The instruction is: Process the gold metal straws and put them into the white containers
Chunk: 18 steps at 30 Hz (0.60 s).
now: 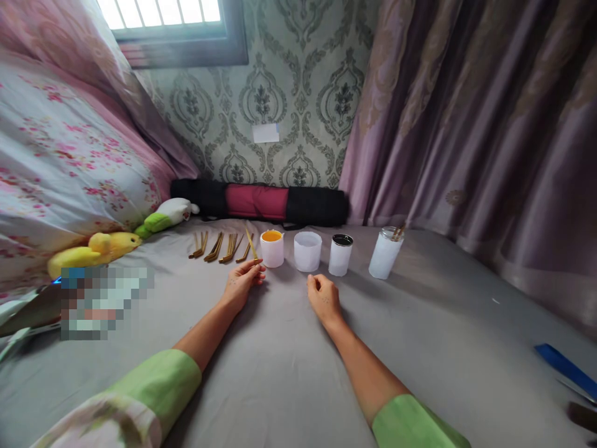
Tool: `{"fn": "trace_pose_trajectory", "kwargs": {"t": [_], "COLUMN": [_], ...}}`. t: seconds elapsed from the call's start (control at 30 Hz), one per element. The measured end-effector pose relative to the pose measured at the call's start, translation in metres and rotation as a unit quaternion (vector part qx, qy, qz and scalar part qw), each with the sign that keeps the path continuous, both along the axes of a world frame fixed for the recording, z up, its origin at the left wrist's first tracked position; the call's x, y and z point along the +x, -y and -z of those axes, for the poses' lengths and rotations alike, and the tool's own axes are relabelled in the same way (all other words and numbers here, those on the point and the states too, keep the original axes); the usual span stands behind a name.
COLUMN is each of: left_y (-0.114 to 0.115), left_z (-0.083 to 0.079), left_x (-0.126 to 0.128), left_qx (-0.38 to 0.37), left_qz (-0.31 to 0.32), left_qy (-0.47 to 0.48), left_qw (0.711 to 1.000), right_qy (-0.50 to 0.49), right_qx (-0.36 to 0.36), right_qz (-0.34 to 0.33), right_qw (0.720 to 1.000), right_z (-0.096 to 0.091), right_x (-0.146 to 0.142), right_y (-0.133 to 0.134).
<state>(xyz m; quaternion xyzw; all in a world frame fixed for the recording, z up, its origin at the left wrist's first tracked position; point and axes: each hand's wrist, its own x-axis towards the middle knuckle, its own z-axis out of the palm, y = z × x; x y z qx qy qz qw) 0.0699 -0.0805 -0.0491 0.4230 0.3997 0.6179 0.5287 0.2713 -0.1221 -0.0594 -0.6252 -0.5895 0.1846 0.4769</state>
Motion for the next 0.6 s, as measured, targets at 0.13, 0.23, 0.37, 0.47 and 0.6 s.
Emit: {"fn": "trace_pose_trajectory", "kwargs": {"t": [0.13,0.23,0.37,0.47,0.6], "left_y": [0.0037,0.0058,0.0077,0.0087,0.0095], "left_z": [-0.0026,-0.0043,-0.0052,-0.0051,-0.004], "left_x": [0.0019,0.0029,0.0036,0.0042,0.0053], "left_qx": [0.021,0.039,0.071,0.087,0.094], "left_qz": [-0.009,-0.013,-0.014,-0.011,-0.007], "left_qy": [-0.033,-0.055,-0.087,-0.107,-0.131], "left_qw": [0.999,0.998,0.994,0.99,0.987], "right_qy": [-0.012,-0.014,-0.022,-0.026,-0.032], "right_qx": [0.002,0.004,0.003,-0.003,-0.004], "right_qz": [-0.009,-0.014,-0.014,-0.017,-0.019], "right_qw": [1.0,1.0,1.0,1.0,0.999], "right_z": [0.0011,0.001,-0.001,-0.0036,-0.0044], "right_x": [0.0009,0.0011,0.0008,0.0004,0.0004], "right_y": [-0.0002,0.0001,0.001,0.0021,0.0028]}}
